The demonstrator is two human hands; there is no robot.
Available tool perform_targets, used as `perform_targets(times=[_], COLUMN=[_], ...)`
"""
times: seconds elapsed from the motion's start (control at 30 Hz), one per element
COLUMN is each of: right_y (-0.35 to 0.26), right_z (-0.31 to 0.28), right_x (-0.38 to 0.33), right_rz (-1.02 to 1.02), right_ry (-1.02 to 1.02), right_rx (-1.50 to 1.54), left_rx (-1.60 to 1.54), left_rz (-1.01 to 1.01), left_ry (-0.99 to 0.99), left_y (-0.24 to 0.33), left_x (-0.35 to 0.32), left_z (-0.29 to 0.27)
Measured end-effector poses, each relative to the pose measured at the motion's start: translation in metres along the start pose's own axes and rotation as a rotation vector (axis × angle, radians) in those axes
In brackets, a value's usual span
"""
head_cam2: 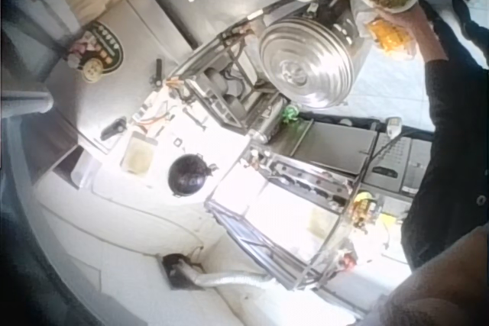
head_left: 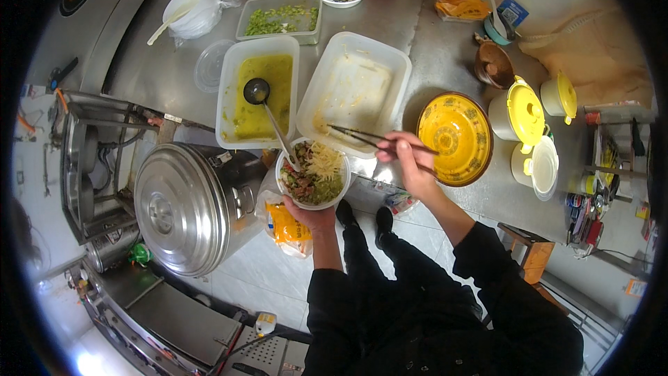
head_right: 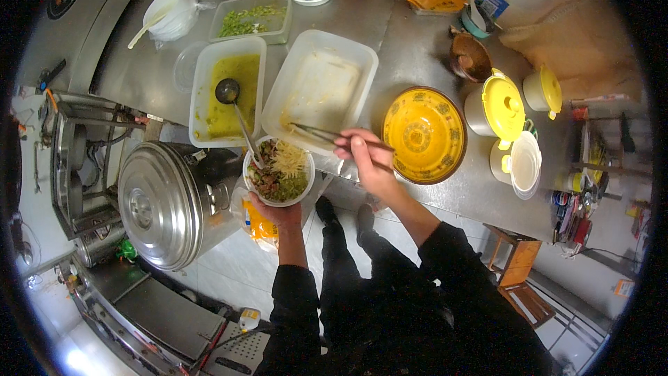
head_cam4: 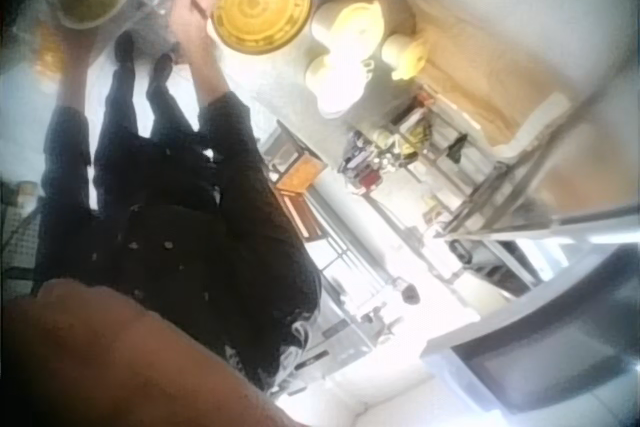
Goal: The person assembles a rice bowl by adding cooked meat, a yellow sauce, and noodles using a ladle and chopsticks. The person then places the bowl on the counter and closes a microwave door.
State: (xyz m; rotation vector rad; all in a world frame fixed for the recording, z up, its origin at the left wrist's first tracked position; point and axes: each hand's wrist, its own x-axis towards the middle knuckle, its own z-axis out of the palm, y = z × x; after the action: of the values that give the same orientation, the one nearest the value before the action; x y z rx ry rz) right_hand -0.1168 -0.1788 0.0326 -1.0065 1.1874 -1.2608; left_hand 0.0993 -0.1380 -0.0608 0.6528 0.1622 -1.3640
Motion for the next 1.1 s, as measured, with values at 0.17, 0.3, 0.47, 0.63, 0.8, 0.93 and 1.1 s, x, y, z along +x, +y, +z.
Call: perform_targets(times=[0.17,0.3,0.47,0.63,0.8,0.93,1.1], right_y=[0.037,0.041,0.024,0.006,0.006,-0.003,-0.014], right_z=[0.0,-0.001,-0.005,-0.01,0.005,0.004,-0.004], right_x=[0.022,0.007,-0.016,-0.027,-0.023,-0.029,-0.044], right_rz=[0.098,0.097,0.031,-0.04,-0.103,-0.204,-0.394], right_ry=[-0.051,-0.056,-0.161,-0.229,-0.154,-0.295,-0.403], right_rx=[0.029,0.172,0.137,0.112,0.028,-0.298,-0.405], left_rx=[0.027,0.026,0.003,-0.012,-0.061,-0.068,-0.085], left_rz=[0.017,0.018,0.012,-0.045,0.02,0.031,0.034], left_ry=[-0.017,0.025,0.003,0.151,-0.018,0.026,0.015], left_y=[0.0,0.001,0.002,0.003,0.001,-0.002,-0.001], left_x=[0.001,0.0,-0.003,-0.006,0.005,0.005,0.002], left_z=[0.002,-0.001,0.003,0.018,-0.009,-0.012,-0.012])
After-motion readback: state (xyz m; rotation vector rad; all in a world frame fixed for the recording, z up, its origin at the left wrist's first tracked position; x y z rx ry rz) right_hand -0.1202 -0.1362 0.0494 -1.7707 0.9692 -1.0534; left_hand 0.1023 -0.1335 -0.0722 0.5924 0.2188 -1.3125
